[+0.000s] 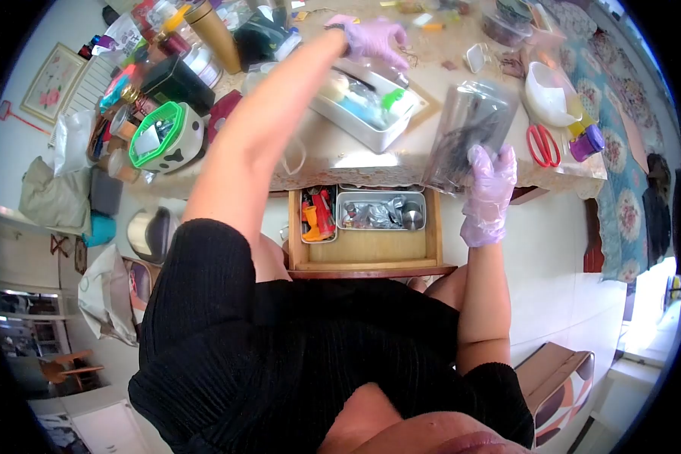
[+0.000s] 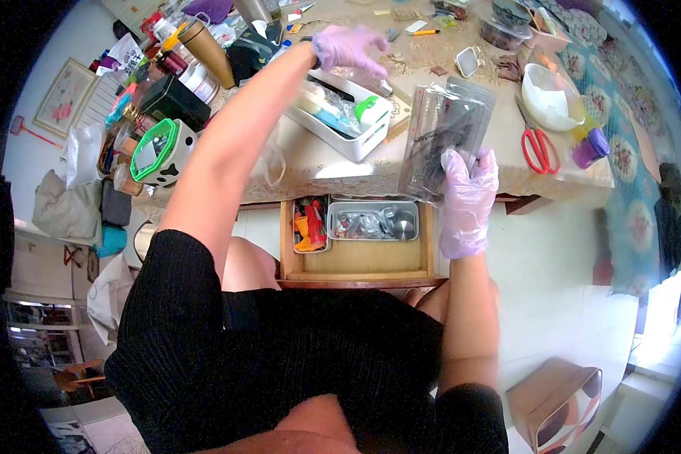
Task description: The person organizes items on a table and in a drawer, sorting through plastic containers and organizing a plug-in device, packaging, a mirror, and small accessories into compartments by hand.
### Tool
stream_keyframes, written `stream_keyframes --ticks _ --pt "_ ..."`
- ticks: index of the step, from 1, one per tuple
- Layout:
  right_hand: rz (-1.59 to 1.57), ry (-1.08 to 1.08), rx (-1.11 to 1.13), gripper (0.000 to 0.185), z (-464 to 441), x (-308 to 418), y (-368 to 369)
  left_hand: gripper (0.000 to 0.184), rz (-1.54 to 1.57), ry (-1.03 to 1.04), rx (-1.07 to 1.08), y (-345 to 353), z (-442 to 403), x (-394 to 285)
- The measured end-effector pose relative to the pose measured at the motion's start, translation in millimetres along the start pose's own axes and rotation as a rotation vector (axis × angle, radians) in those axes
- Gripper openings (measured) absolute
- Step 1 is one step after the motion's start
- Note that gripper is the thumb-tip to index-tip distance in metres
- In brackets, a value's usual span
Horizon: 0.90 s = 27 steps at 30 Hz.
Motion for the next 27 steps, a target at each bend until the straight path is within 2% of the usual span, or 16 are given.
stream_keyframes --ticks 1,2,5,6,7,9,13,15,16,18,19,21,23,24,25,27 --pt "-0.004 0.000 -0.002 0.025 0.0 0.3 -2.6 0.063 -0.111 0.012 -0.110 -13.3 10.3 -12.5" --pt "-0.014 0.012 0.000 0.024 -0.3 0.1 -5.3 0.057 0.056 0.030 -0.015 -13.3 21.7 -26.4" --pt "-0.033 0.042 0.015 0.024 2.3 6.0 -0.6 0.058 -0.077 0.107 0.130 6.2 65.6 -81.9" --pt "-0.030 0.057 0.027 0.024 2.8 8.7 1.7 0.060 -0.059 0.004 0.244 20.0 75.6 -90.7" --pt "-0.031 0.058 0.029 0.024 3.3 7.0 2.7 0.061 -0.134 -0.006 0.245 27.9 80.3 -92.8" --pt "-0.008 0.004 0.025 0.023 3.2 2.2 2.4 0.060 -0.067 -0.048 0.149 36.5 77.1 -82.7" --pt "0.030 -0.031 0.033 0.021 5.8 1.9 4.1 0.053 0.019 0.026 0.177 40.0 74.1 -66.8" --pt "0.011 0.008 0.032 0.020 6.7 1.1 3.5 0.049 0.278 -0.044 0.137 43.4 74.3 -49.5" --pt "0.013 0.009 0.032 0.020 7.1 1.9 1.6 0.049 0.280 -0.043 0.137 41.9 82.3 -49.2" --pt "0.050 0.001 0.025 0.021 4.6 4.5 -2.5 0.040 0.670 0.122 -0.266 11.9 118.6 -51.0" --pt "0.051 -0.002 0.026 0.021 3.2 7.5 -0.4 0.043 0.762 0.126 -0.356 -1.4 141.6 -52.9" --pt "0.047 -0.126 0.024 0.020 1.0 20.6 4.0 0.047 1.270 0.451 -0.458 -9.2 170.7 -28.0" --pt "0.064 -0.143 0.022 0.019 -2.2 22.2 5.0 0.046 1.525 0.628 -0.401 -2.8 191.3 -16.7" --pt "0.071 -0.127 0.018 0.019 -3.5 22.2 5.2 0.037 1.630 0.460 -0.551 5.5 193.3 -3.2" --pt "0.077 -0.114 0.013 0.020 -5.2 22.0 7.5 0.033 1.609 0.335 -0.611 9.8 200.3 -8.5" --pt "0.056 -0.115 0.030 0.021 -5.9 20.9 15.0 0.032 1.276 0.357 -0.275 12.9 191.0 10.5"
Point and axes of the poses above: each hand's wrist, its own z-axis away from the middle knuckle, its own y-axis out of the palm, x = y × z, the point moved 5 cm from there along -z, towards the middle knuckle, and after that the axes turned 15 degrees about x, right-handed, at the moved point
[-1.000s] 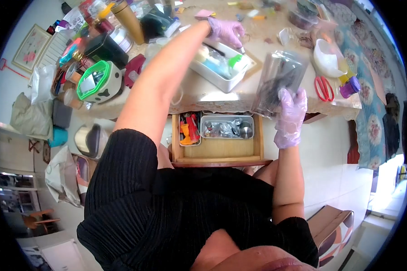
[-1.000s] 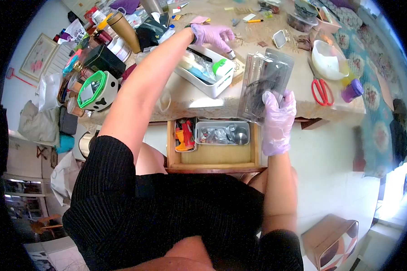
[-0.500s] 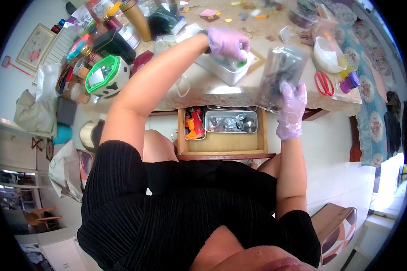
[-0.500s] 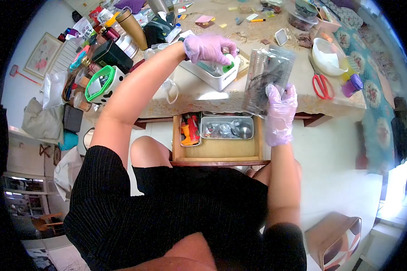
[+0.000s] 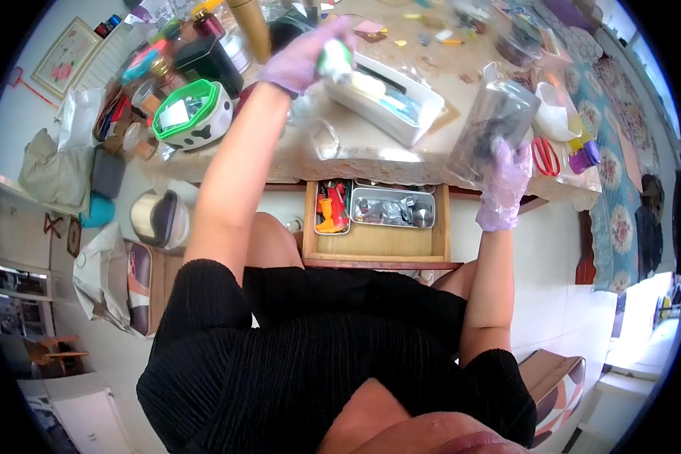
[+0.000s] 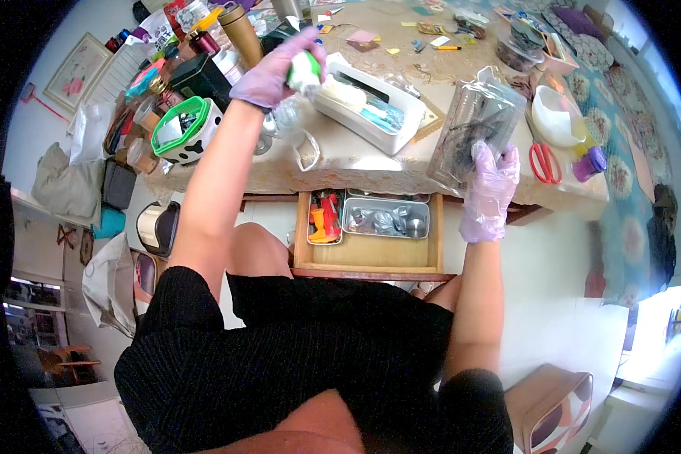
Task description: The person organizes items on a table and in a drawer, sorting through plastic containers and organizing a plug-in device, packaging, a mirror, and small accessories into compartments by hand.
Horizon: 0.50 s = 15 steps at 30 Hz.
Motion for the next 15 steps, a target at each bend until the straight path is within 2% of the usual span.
stream_keyframes --ticks 1,2,4,5,7,10,12,15 --pt "-0.022 0.000 0.006 0.022 -0.2 -0.9 2.7 0.033 -0.424 -0.207 -0.167 6.9 -3.2 -8.0" --pt "-0.043 0.003 0.011 0.023 -0.1 -2.3 3.8 0.028 -0.834 -0.304 -0.080 9.8 -13.0 -12.0" --pt "-0.046 0.023 0.016 0.023 -0.1 -15.8 -1.2 0.021 -1.417 -0.575 0.007 29.8 -26.8 -19.8" --pt "-0.055 0.044 0.017 0.023 0.8 -21.0 -2.6 0.021 -1.413 -0.578 0.006 29.6 -38.4 -15.0" --pt "-0.042 0.079 0.025 0.022 6.7 -21.7 -2.2 0.024 -1.866 -0.727 0.342 32.2 -61.8 4.2" --pt "-0.044 0.102 0.032 0.022 6.5 -31.0 -7.7 0.027 -2.022 -0.854 0.470 37.6 -75.6 30.4" --pt "-0.062 0.091 0.026 0.022 7.5 -33.1 -13.7 0.026 -2.047 -0.838 0.504 35.8 -77.4 29.8" --pt "-0.040 0.153 -0.007 0.022 12.8 -20.4 -16.9 0.024 -1.930 -0.684 0.305 43.3 -63.6 -21.2"
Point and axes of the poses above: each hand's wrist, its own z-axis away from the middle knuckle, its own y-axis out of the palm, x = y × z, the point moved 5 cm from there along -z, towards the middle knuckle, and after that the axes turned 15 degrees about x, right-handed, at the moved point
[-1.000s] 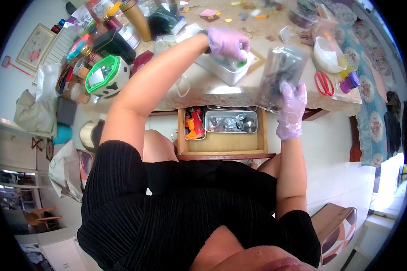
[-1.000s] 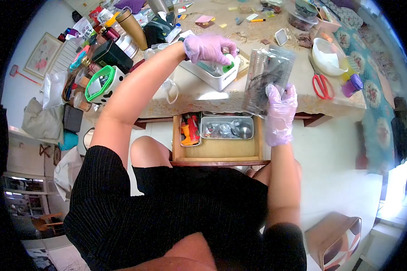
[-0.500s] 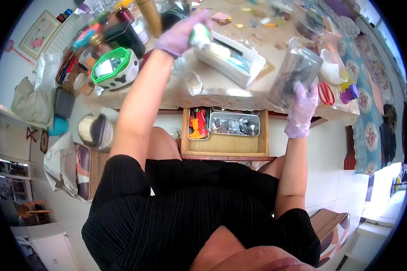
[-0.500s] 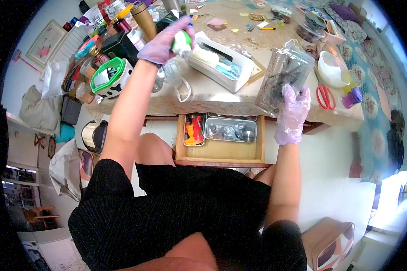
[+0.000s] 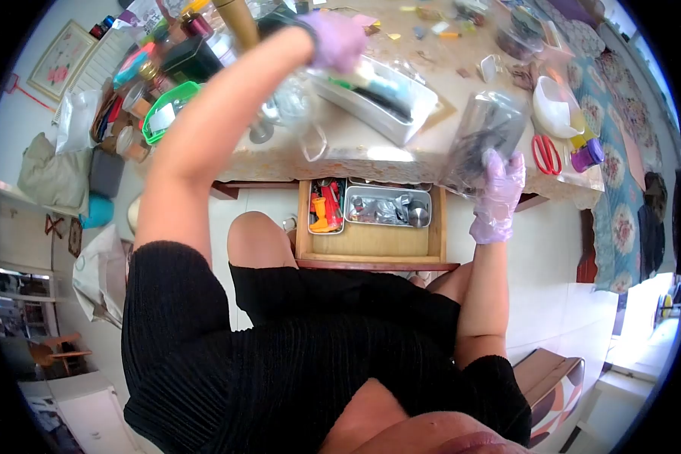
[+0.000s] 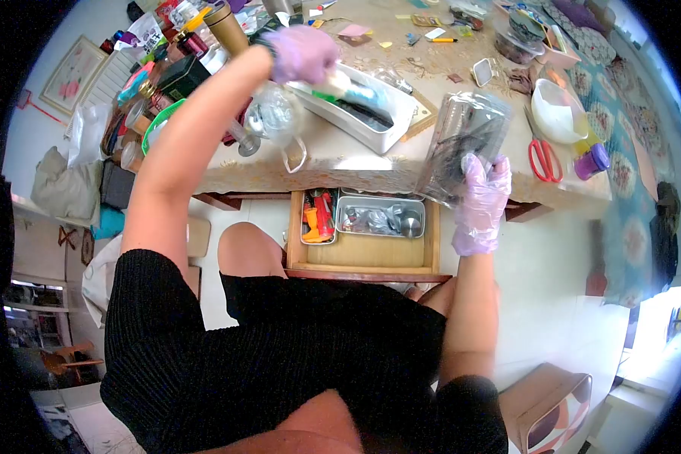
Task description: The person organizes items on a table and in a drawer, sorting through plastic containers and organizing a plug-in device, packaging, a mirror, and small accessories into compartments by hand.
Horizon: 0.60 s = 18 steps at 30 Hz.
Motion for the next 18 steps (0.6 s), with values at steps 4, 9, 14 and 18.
stream_keyframes --ticks 4,9,14,18 --pt "0.161 -0.169 0.007 0.024 -9.6 31.1 6.1 0.027 0.600 -0.013 -0.277 -14.0 81.2 55.9" --pt "0.912 -0.292 0.193 0.034 -56.2 100.0 79.1 0.032 1.377 0.490 -0.639 57.8 151.5 38.5" --pt "1.375 -0.276 0.636 0.035 -106.8 73.5 172.1 0.018 0.976 0.637 -0.398 114.8 111.0 -55.0" --pt "1.518 -0.399 0.738 0.030 -115.9 70.3 215.0 0.025 1.194 0.674 -0.232 136.2 78.0 -66.5"
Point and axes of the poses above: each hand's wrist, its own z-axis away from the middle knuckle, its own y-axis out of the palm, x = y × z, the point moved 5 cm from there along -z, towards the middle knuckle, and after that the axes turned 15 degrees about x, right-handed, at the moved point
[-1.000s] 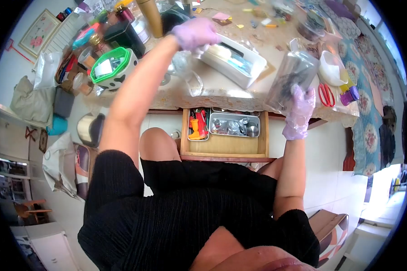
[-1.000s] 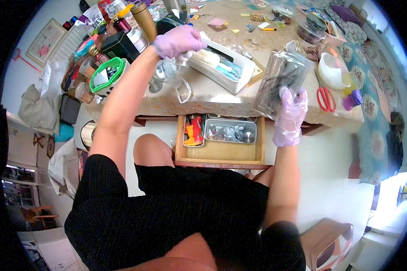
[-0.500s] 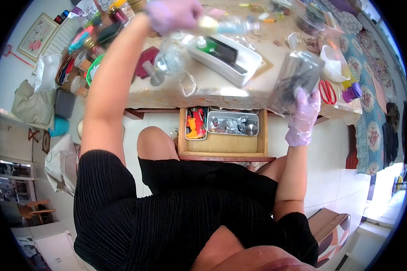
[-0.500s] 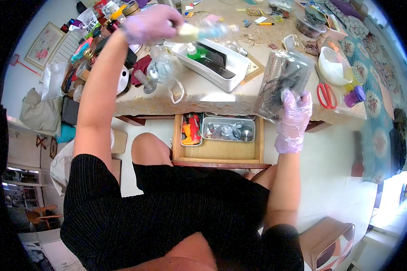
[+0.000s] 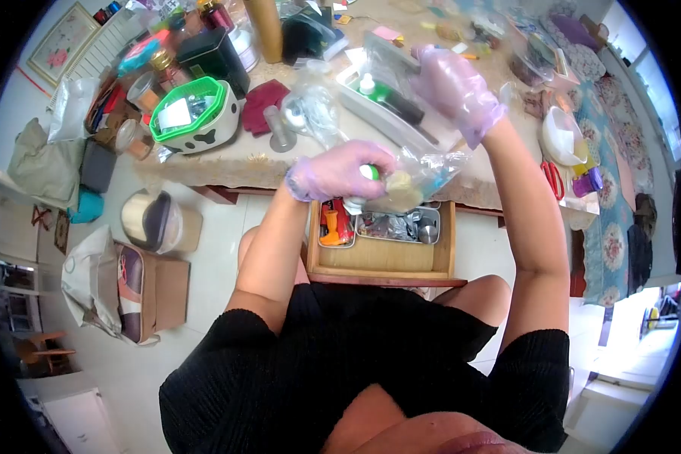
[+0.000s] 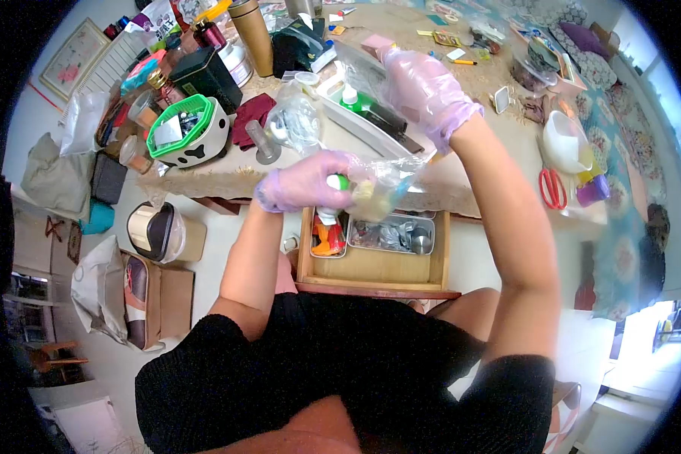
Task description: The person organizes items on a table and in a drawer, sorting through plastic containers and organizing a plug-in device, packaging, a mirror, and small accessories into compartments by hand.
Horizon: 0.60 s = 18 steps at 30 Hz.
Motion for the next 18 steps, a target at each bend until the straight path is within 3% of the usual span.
stream_keyframes --ticks 2,4,6,7,9,11,13,16,18 --pt "0.005 -0.004 0.014 0.029 -13.0 2.5 -0.5 0.018 0.209 0.059 0.000 5.5 -5.0 6.7" --pt "-0.010 -0.011 0.048 0.029 -17.3 12.1 10.3 0.016 0.074 0.125 -0.069 7.2 -4.2 10.3" --pt "0.145 0.073 0.325 0.030 -16.8 22.9 32.1 0.014 -0.087 0.191 -0.142 2.6 -0.4 9.6" --pt "0.152 0.072 0.329 0.030 -14.7 26.3 32.4 0.014 -0.139 0.153 -0.229 0.7 3.9 10.4" --pt "0.288 0.113 0.681 0.036 -6.9 23.3 42.4 0.014 -0.187 0.120 -0.324 -3.9 9.3 11.7" --pt "0.210 0.114 0.699 0.043 -21.7 16.5 36.9 0.015 -0.148 0.085 -0.312 -2.7 10.9 13.6" --pt "0.138 0.099 0.531 0.041 -48.5 10.1 29.3 0.015 -0.151 0.083 -0.329 -2.9 10.3 9.9" --pt "0.058 0.069 0.546 0.032 -82.9 7.1 52.3 0.017 -0.163 0.133 -0.405 -2.7 5.4 8.8" --pt "0.081 0.036 0.591 0.037 -92.8 17.2 62.5 0.017 -0.168 0.186 -0.464 -4.3 5.0 10.1"
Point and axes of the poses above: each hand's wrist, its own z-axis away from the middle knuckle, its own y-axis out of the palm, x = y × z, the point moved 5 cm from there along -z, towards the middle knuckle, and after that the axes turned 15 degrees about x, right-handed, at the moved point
